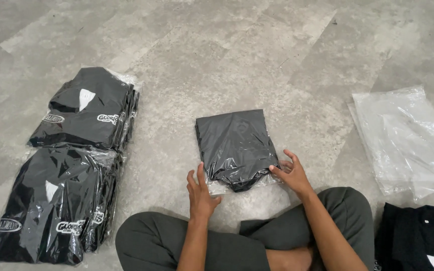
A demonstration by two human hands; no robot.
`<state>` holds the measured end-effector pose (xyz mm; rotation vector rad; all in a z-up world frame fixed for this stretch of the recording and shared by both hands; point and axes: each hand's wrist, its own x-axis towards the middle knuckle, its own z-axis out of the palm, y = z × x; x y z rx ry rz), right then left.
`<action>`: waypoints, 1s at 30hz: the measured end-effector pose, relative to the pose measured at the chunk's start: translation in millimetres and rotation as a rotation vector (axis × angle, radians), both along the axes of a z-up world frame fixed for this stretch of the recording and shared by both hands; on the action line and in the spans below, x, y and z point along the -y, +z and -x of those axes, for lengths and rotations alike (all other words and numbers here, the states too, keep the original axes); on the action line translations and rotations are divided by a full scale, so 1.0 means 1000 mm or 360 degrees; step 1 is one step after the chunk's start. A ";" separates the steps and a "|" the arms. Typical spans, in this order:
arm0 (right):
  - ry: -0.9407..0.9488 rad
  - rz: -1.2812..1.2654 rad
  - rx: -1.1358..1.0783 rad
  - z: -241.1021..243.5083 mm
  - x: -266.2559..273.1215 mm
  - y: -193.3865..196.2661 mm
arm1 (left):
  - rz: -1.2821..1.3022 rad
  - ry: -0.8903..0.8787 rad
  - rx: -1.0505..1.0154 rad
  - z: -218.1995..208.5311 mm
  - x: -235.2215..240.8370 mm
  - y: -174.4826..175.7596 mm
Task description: The person sits on the floor and folds black polo shirts. They place each folded shirt into a clear plastic bag, smooth the packaging, and stack the wrapped items on the floor.
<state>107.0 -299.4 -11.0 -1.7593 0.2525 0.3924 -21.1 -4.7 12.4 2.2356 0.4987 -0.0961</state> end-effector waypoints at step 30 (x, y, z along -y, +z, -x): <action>0.1858 0.0678 0.1382 -0.061 0.027 0.028 | -0.0268 -0.1250 0.0165 -0.036 -0.043 0.009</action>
